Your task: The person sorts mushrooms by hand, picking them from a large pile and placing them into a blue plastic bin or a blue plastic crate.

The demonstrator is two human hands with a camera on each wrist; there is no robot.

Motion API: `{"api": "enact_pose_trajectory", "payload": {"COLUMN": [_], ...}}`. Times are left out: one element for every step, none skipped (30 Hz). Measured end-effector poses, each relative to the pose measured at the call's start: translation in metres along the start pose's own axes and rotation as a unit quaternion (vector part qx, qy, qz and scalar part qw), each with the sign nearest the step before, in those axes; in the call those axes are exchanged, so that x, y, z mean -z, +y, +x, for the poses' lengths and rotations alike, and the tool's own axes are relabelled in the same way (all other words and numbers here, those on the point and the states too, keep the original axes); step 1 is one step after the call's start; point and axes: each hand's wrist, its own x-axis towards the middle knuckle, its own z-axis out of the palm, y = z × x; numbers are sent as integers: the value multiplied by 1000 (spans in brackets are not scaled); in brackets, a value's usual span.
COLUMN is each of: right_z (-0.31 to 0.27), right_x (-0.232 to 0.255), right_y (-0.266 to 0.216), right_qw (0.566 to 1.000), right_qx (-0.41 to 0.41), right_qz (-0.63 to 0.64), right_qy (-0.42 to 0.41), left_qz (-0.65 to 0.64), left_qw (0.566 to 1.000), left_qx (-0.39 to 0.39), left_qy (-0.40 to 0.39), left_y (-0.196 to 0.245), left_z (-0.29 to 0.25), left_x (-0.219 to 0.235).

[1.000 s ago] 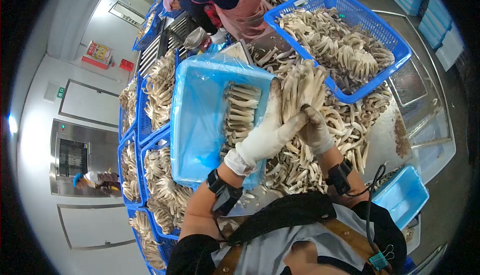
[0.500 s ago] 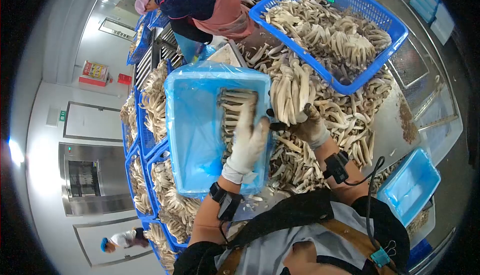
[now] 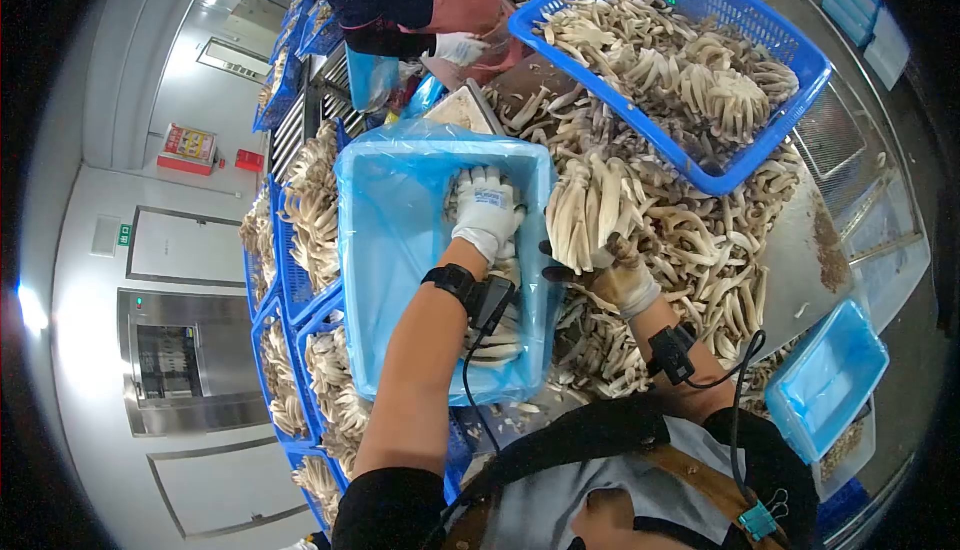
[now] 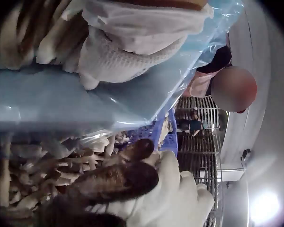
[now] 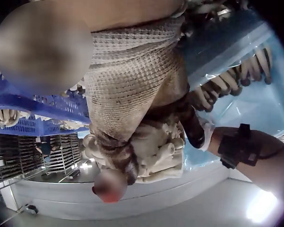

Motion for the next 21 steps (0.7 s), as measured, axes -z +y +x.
{"api": "enact_pose_trajectory", "payload": {"right_z": [3,6,8,12,16,21,25,30,33,37,41,45,50,55,57,56,53,49,45,51,55], "right_x": [-2,-4,-7,-6,-2,1,4,3,-20,-44,-45,-46,-46,-46,-42,-37,-48,-58,-69,-84,-98], "right_y": [1,2,4,7,10,12,15,15,14,12,14,14,17,20,19,16,11,5,0,-1,-2], "right_qw": [1000,1000,999,997,998,998,998,997,996,995,996,995,994,994,987,976,958,930,897,922,944], "right_qx": [2,4,6,18,32,47,62,67,69,72,69,67,72,78,97,116,123,126,125,129,132], "right_qz": [2,4,6,30,18,7,-5,-37,-52,-66,-62,-59,-51,-44,-110,-176,-260,-344,-422,-362,-300], "right_qy": [14,27,41,72,57,42,28,29,25,22,-16,-53,-61,-69,-58,-47,-19,10,39,41,43], "left_qz": [-1,-28,-57,-85,-72,-59,-46,-27,-60,-94,-127,-107,-113,-119,-125,-108,-102,-97,-92,-92,-93], "left_qw": [999,999,997,995,997,998,999,996,994,991,987,991,990,990,989,990,993,994,995,995,994], "left_qx": [-5,-4,-2,0,-7,-14,-21,-16,-19,-23,-26,-22,-17,-13,-9,-1,-3,-5,-7,-15,-24], "left_qy": [-39,-41,-44,-46,-27,-8,12,80,85,90,95,81,79,78,76,85,66,47,28,37,46], "left_y": [0,0,1,0,0,1,1,1,1,0,-1,1,2,4,6,10,10,9,8,7,5], "left_z": [-1,0,0,0,-4,-10,-16,-17,-26,-37,-43,-37,-38,-42,-47,-54,-56,-56,-56,-56,-55], "left_x": [7,2,-8,-16,-22,-28,-35,-52,-46,-30,-22,-40,-44,-42,-41,-38,-36,-35,-34,-35,-35]}}
